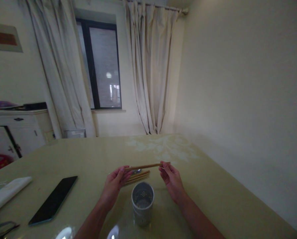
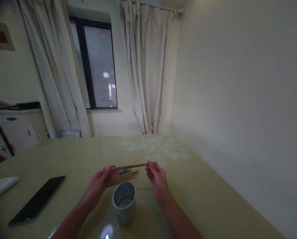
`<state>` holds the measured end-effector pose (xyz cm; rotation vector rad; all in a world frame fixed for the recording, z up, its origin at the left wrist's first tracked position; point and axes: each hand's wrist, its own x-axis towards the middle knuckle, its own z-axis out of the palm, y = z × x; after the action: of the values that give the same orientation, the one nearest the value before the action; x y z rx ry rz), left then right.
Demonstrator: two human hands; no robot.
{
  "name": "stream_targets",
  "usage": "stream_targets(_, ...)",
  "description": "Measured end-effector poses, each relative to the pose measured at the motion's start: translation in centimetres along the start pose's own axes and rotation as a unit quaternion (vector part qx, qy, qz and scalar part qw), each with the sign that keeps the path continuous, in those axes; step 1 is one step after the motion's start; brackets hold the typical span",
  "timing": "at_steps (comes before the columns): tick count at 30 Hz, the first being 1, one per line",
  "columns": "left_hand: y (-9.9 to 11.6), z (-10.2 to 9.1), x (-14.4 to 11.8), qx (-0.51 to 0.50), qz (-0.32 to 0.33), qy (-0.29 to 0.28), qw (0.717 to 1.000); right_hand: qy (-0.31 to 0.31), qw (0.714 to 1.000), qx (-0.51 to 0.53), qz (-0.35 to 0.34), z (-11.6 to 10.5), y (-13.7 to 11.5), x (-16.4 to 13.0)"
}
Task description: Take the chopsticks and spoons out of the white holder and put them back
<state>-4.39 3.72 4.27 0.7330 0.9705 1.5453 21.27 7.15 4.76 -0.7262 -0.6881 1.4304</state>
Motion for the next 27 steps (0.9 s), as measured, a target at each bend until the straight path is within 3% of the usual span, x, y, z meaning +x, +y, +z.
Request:
stream_targets(5,-1.2,1.2,-0.6,0.028,0.000,-0.042,0.999,-0.026,0.999,-0.036,0.006,1.1,0.5,-0.7)
stream_targets(8,-0.7,1.0,-0.5,0.081,0.032,-0.051,0.995,-0.011,0.997,-0.049,-0.058,1.2,-1.3,-0.7)
stream_targets(10,0.1,0.3,-0.3,0.183,0.079,-0.038,0.979,0.005,0.992,-0.043,-0.118,0.9,-3.1,-0.7)
stream_targets(12,0.7,-0.6,-0.1,0.361,0.142,-0.018,0.922,0.002,0.986,-0.051,-0.162,0.7,-4.8,-0.8)
stream_targets(14,1.0,-1.2,-0.1,0.550,0.186,-0.011,0.814,-0.013,0.979,-0.074,-0.191,0.5,-5.8,-1.1)
stream_targets(16,0.8,-1.4,-0.2,0.670,0.190,-0.026,0.717,-0.034,0.969,-0.114,-0.215,0.5,-6.0,-1.4)
stream_targets(18,0.4,-1.3,-0.4,0.720,0.171,-0.054,0.670,-0.062,0.956,-0.165,-0.234,0.6,-5.7,-1.8)
stream_targets(22,-0.2,-1.0,-0.5,0.734,0.156,-0.087,0.655,-0.097,0.937,-0.229,-0.243,0.9,-5.0,-2.4)
stream_targets(27,-0.1,-1.2,-0.5,0.726,0.154,-0.084,0.665,-0.083,0.945,-0.211,-0.236,1.1,-4.5,-2.5)
